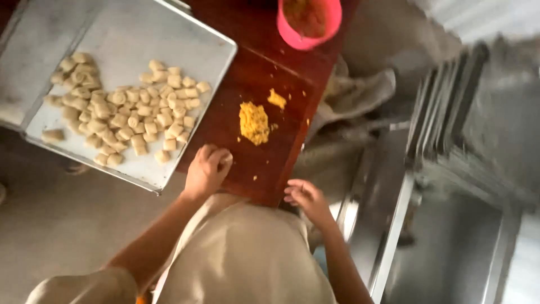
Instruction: Filling small pieces of dough with a yellow paste and arranging them on metal baking trays.
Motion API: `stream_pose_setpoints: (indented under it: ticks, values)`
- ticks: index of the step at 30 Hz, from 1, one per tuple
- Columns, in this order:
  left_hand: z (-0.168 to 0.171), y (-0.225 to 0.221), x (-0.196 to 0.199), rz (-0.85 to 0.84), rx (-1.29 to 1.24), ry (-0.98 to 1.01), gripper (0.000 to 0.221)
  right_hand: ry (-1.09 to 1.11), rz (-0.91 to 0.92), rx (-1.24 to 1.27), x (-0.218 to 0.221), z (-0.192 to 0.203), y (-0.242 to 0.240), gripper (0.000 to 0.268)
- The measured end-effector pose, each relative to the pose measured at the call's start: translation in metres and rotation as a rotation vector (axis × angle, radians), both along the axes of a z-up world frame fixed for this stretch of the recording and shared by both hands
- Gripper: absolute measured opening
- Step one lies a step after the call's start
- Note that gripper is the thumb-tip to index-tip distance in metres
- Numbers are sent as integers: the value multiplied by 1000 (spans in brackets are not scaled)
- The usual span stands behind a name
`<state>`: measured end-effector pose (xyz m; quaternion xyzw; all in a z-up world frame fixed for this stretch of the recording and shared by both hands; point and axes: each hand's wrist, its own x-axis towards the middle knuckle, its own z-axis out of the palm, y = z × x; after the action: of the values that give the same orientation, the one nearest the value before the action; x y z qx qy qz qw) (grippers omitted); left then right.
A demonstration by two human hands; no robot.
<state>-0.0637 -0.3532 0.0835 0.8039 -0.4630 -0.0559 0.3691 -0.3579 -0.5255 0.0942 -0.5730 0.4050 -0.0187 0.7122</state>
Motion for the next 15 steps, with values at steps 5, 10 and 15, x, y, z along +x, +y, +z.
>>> stream_pose_setpoints:
  ticks: [5, 10, 15]
  values:
    - [22, -9, -33, 236, 24, -99, 52, -89, 188, -20, 18, -17, -75, 35]
    - [9, -67, -19, 206, -284, -338, 68, -178, 322, -76, -4, -13, -149, 34]
    - [-21, -98, -12, 117, -159, -365, 80, -149, 272, -139, -32, -7, -199, 32]
